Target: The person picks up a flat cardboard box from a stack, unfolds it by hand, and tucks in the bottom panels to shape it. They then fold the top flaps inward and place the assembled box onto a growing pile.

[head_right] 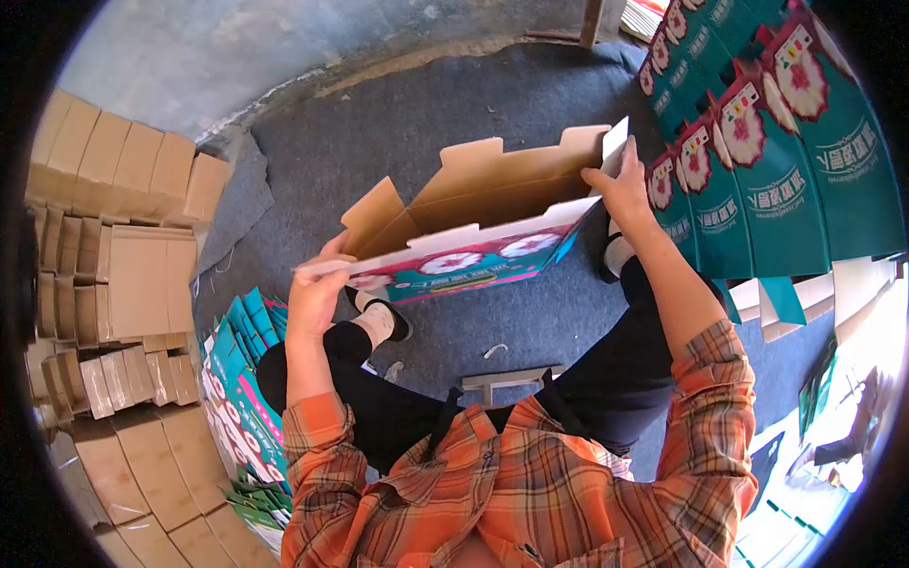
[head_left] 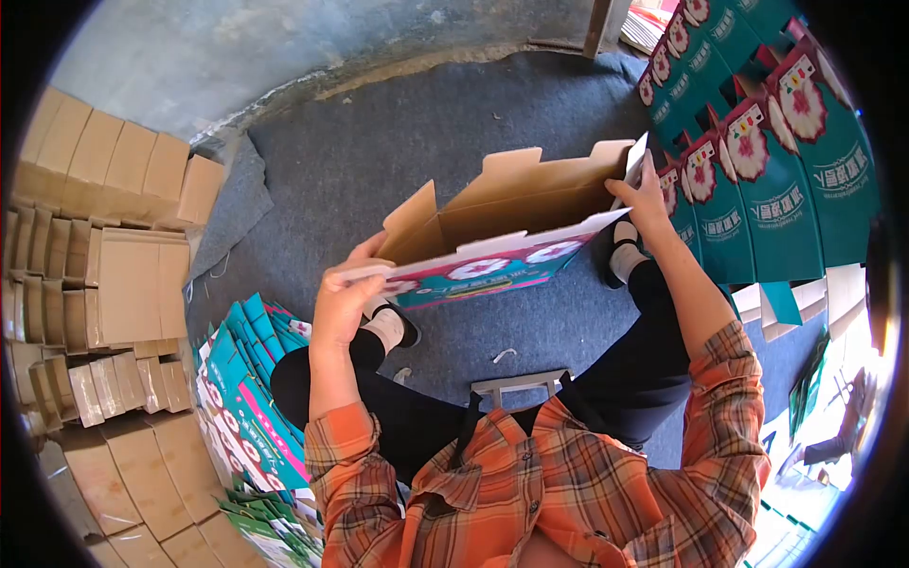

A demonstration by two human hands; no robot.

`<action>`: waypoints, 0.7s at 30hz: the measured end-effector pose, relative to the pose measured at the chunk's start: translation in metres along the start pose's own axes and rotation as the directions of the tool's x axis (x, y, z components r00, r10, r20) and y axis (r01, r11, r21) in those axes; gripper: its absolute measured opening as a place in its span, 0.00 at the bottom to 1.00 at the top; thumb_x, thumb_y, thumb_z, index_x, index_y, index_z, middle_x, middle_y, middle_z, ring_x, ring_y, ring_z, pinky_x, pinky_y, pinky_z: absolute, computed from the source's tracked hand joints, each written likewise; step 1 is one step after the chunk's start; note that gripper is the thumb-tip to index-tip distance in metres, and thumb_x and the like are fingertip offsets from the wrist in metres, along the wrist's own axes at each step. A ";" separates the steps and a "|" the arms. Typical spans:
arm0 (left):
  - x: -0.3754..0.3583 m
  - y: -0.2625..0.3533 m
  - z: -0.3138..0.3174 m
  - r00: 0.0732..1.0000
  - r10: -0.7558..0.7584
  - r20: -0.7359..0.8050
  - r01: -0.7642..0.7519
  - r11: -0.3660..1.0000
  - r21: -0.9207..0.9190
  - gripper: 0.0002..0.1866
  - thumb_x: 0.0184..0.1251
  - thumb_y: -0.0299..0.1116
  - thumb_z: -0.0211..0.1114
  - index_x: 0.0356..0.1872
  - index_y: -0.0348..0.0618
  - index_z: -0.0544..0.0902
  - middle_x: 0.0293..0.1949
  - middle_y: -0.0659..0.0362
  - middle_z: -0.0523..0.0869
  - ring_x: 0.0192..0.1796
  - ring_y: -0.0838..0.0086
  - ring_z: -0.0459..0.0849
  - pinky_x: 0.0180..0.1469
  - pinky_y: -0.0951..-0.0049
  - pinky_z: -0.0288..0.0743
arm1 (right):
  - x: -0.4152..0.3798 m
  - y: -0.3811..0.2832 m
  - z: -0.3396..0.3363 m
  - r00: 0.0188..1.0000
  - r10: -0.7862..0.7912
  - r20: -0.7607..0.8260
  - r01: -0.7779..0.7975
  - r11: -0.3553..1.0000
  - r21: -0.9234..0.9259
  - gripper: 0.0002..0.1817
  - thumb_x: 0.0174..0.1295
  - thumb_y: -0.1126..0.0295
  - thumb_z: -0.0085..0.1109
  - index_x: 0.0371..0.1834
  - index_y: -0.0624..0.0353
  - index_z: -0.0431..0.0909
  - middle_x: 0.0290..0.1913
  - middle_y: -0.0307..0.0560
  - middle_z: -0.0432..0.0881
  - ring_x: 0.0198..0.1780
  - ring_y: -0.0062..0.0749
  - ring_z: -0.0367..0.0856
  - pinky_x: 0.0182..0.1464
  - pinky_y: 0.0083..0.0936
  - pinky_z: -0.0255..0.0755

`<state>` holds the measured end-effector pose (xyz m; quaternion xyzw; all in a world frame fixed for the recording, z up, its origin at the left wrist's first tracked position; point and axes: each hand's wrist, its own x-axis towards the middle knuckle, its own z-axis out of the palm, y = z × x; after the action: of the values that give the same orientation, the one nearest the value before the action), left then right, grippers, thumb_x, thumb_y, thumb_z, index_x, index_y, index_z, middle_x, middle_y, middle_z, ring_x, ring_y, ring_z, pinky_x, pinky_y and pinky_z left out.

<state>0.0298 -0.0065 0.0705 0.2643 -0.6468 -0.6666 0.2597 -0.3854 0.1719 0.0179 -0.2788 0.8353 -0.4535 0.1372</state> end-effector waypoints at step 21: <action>0.004 -0.050 0.032 0.887 0.204 -0.414 0.117 0.769 0.628 0.27 0.65 0.28 0.59 0.65 0.34 0.66 0.62 0.45 0.70 0.63 0.55 0.72 0.64 0.64 0.66 | -0.038 -0.043 -0.013 0.862 -0.041 0.506 -0.238 0.848 0.474 0.38 0.58 0.79 0.43 0.77 0.56 0.48 0.73 0.50 0.60 0.71 0.36 0.63 0.69 0.30 0.59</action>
<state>0.0045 0.0158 0.0208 0.4709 -0.7595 -0.3189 0.3157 -0.3467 0.1842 0.0594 -0.2933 0.6303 -0.5670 0.4418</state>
